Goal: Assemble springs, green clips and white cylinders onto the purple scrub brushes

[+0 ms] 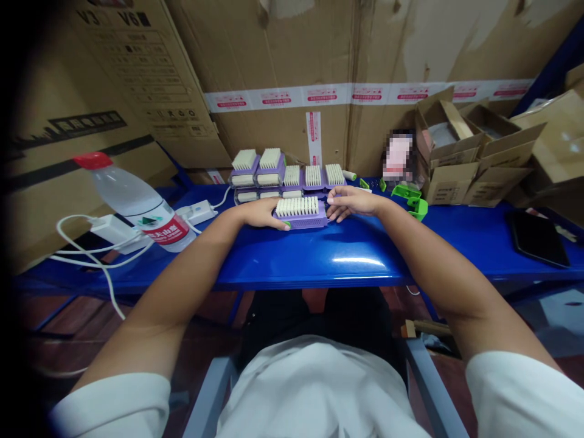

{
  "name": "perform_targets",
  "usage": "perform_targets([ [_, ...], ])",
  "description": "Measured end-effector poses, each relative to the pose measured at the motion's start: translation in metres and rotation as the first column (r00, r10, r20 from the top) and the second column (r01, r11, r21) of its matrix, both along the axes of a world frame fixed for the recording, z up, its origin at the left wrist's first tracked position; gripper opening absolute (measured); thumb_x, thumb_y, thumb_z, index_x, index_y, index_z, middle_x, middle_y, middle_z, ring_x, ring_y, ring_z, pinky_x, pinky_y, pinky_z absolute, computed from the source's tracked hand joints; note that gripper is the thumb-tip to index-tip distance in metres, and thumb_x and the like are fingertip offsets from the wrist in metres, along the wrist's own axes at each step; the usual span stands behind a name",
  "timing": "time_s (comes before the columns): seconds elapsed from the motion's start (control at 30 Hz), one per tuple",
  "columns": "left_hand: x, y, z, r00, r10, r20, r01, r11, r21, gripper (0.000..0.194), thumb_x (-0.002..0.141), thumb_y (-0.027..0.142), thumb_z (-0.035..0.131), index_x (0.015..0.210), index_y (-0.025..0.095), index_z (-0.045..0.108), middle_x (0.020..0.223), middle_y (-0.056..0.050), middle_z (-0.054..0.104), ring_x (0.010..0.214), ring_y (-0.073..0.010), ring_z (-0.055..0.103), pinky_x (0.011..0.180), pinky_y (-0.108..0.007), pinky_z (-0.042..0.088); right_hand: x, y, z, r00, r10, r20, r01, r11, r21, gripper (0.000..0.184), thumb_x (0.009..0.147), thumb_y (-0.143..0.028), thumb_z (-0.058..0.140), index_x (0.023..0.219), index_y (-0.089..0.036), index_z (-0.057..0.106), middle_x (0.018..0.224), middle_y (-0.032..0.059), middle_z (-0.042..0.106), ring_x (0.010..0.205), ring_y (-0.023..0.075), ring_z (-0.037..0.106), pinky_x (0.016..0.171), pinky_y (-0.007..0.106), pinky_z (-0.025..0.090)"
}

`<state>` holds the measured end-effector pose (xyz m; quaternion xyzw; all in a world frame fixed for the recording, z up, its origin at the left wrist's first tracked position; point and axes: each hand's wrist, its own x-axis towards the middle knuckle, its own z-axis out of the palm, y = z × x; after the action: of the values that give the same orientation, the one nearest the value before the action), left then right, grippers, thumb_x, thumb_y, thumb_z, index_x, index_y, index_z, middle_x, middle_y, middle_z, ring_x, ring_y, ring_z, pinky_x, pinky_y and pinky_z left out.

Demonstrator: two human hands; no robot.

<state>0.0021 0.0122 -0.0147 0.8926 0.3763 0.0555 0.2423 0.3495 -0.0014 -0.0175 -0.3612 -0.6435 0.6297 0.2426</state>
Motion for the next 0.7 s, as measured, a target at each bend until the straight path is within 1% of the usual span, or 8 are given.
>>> perform_targets([
  [0.1, 0.0002, -0.0003, 0.0004, 1.0, -0.006, -0.004, 0.006, 1.0, 0.003, 0.098, 0.076, 0.063, 0.084, 0.162, 0.025, 0.058, 0.164, -0.011, 0.066, 0.148, -0.0361, 0.064, 0.123, -0.043, 0.048, -0.0002, 0.0007, -0.0009, 1.0, 0.01, -0.013, -0.01, 1.0, -0.005, 0.045, 0.088, -0.042, 0.096, 0.102, -0.023, 0.058, 0.09, 0.0076, 0.086, 0.084, 0.0218, 0.086, 0.071, 0.029, 0.071],
  [0.23, 0.0001, -0.0009, 0.0009, 1.0, 0.003, 0.004, -0.003, 1.0, 0.008, 0.097, 0.075, 0.062, 0.086, 0.16, 0.023, 0.06, 0.163, -0.013, 0.066, 0.147, -0.0369, 0.064, 0.125, -0.045, 0.047, 0.0004, 0.0009, -0.0016, 1.0, 0.018, -0.022, -0.018, 1.0, -0.01, 0.042, 0.089, -0.04, 0.095, 0.103, -0.023, 0.059, 0.09, 0.0068, 0.086, 0.085, 0.0219, 0.086, 0.072, 0.029, 0.072],
  [0.43, -0.0006, -0.0002, -0.0006, 1.0, 0.007, 0.016, -0.007, 1.0, 0.01, 0.094, 0.075, 0.062, 0.087, 0.157, 0.025, 0.062, 0.161, -0.011, 0.069, 0.145, -0.0364, 0.066, 0.123, -0.045, 0.049, 0.0013, 0.0012, -0.0021, 0.999, 0.03, -0.03, -0.03, 1.0, -0.002, 0.04, 0.091, -0.04, 0.093, 0.105, -0.023, 0.06, 0.092, 0.0067, 0.085, 0.086, 0.0227, 0.086, 0.073, 0.032, 0.071],
  [0.6, -0.0004, -0.0011, 0.0003, 1.0, 0.026, 0.01, -0.026, 1.0, 0.012, 0.097, 0.074, 0.061, 0.088, 0.159, 0.024, 0.06, 0.163, -0.012, 0.066, 0.146, -0.0368, 0.065, 0.124, -0.045, 0.048, 0.001, 0.0003, -0.0007, 0.999, 0.024, -0.035, -0.024, 1.0, -0.002, 0.044, 0.089, -0.041, 0.095, 0.108, -0.022, 0.061, 0.092, 0.008, 0.085, 0.087, 0.0225, 0.086, 0.075, 0.031, 0.071],
  [0.7, -0.0002, -0.0016, 0.0008, 1.0, 0.019, 0.008, -0.019, 1.0, 0.004, 0.099, 0.074, 0.061, 0.088, 0.16, 0.023, 0.059, 0.164, -0.012, 0.066, 0.147, -0.0372, 0.064, 0.125, -0.045, 0.047, 0.0004, -0.001, 0.0002, 0.999, 0.022, -0.036, -0.022, 1.0, -0.001, 0.045, 0.088, -0.041, 0.096, 0.108, -0.023, 0.061, 0.093, 0.0068, 0.085, 0.087, 0.0221, 0.086, 0.076, 0.031, 0.07],
])
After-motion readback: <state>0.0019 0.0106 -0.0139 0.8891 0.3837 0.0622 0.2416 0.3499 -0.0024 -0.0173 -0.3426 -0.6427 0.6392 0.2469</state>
